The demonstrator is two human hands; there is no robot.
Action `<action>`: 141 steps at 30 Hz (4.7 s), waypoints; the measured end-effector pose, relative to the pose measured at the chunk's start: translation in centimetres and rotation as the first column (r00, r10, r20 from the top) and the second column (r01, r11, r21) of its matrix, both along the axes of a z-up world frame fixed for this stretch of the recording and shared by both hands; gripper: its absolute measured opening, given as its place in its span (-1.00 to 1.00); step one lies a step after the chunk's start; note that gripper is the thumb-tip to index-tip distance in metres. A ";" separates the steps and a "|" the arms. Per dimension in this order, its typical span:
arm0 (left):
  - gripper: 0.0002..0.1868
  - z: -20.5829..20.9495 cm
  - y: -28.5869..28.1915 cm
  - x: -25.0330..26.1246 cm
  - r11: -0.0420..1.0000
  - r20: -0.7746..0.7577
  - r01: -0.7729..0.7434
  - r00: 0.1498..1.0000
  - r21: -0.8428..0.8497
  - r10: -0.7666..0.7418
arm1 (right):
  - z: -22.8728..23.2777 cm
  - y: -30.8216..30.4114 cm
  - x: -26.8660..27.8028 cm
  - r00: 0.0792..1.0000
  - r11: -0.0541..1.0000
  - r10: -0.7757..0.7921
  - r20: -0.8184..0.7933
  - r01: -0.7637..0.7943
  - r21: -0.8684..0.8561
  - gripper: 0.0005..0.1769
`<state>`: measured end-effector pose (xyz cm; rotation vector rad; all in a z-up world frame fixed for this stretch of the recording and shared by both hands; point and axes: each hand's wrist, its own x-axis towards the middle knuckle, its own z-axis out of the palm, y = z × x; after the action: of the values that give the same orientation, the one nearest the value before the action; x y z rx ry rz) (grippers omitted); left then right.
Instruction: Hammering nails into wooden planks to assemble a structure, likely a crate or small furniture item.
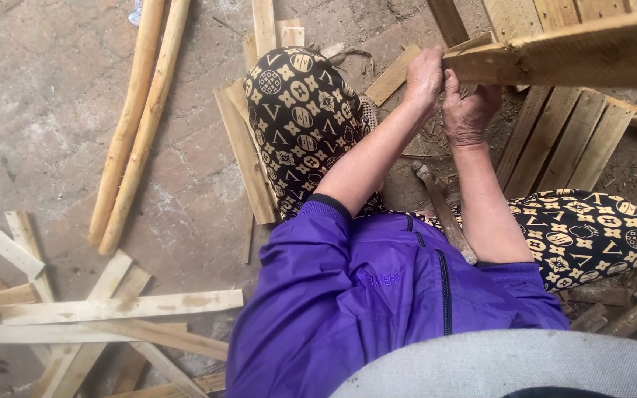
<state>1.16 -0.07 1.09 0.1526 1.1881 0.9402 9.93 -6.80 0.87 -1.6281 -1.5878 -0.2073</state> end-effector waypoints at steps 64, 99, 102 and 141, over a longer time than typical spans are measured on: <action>-0.75 3.6 -0.8 -3.4 0.942 -0.225 0.221 0.960 0.252 -0.166 | 5.8 0.4 -3.3 0.983 0.998 0.059 -0.172 -0.054 0.033 -0.50; -0.89 8.1 2.6 -8.7 0.171 -0.718 0.930 0.361 0.326 -0.595 | 6.7 1.2 -3.0 0.983 0.996 0.056 -0.175 -0.044 0.075 -0.34; -0.88 9.6 2.4 -8.7 0.129 -0.749 0.936 0.341 0.329 -0.568 | 6.8 1.2 -3.1 0.980 0.996 0.061 -0.191 -0.047 0.077 -0.32; -0.83 13.9 7.4 -6.1 -0.121 -0.808 0.974 0.088 0.193 -0.583 | 6.3 -1.4 -2.2 0.980 0.961 0.052 -0.192 -0.102 -0.259 -0.48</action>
<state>-4.98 7.31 15.03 1.8347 0.6890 0.0173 7.74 -8.18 7.17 -1.7284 -1.5845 0.2032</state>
